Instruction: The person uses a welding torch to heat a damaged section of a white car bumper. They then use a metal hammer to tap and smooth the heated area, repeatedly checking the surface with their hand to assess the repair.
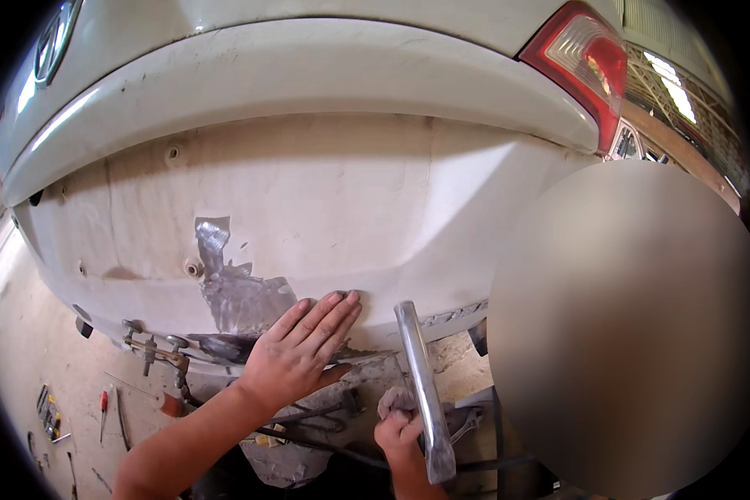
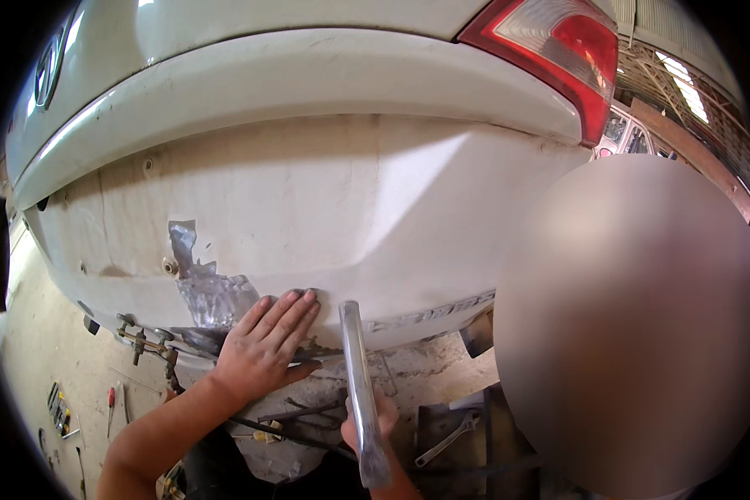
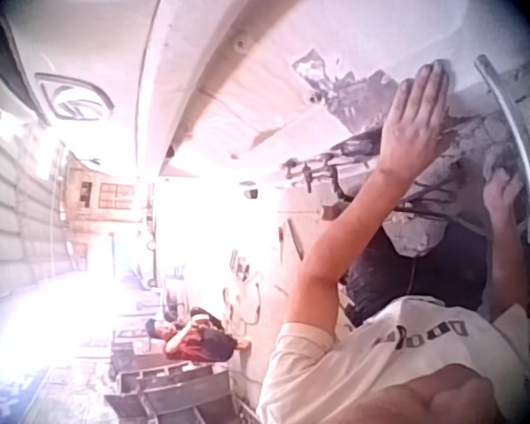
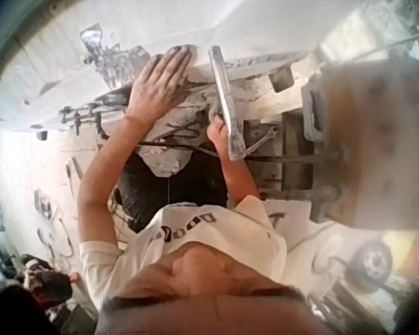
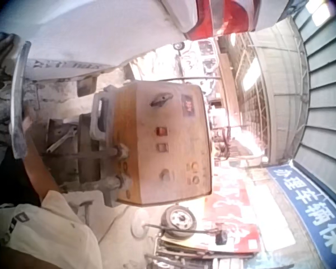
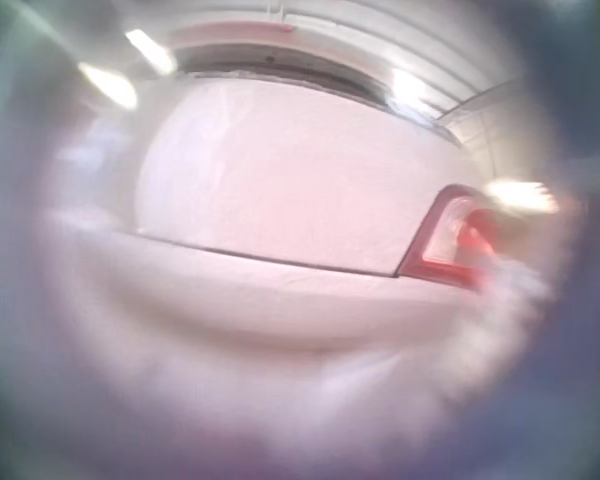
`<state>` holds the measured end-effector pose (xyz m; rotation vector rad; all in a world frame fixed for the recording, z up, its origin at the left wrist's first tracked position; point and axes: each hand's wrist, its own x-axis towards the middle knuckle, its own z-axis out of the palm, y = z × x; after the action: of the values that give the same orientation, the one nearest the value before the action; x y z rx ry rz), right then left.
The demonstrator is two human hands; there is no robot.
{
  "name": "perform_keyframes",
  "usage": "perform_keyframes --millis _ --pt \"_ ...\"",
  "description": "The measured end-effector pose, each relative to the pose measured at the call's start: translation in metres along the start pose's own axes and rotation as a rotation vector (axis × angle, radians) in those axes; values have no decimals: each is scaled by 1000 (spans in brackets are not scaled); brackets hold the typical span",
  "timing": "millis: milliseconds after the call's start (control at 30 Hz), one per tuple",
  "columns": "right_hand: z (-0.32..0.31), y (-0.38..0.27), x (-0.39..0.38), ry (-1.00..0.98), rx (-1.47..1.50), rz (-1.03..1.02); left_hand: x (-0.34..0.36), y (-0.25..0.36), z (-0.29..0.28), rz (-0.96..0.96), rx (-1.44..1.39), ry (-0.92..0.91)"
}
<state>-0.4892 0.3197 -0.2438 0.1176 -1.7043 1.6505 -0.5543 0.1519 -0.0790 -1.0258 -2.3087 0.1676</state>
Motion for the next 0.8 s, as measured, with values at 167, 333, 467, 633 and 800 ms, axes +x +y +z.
perform_keyframes --millis 167,333,467,633,800 --pt "7 7 8 2 -77 12 -4 2 -2 -21 -48 -16" --pt "12 24 0 81 -98 -99 -4 4 -1 -17 -80 -31" --pt "14 -4 4 50 -17 69 -5 2 0 -21 -59 -15" --pt "17 -2 2 96 -33 -69 -5 6 1 -15 -44 -34" --pt "13 3 -7 68 -55 -10 -5 7 -2 -32 -95 -29"
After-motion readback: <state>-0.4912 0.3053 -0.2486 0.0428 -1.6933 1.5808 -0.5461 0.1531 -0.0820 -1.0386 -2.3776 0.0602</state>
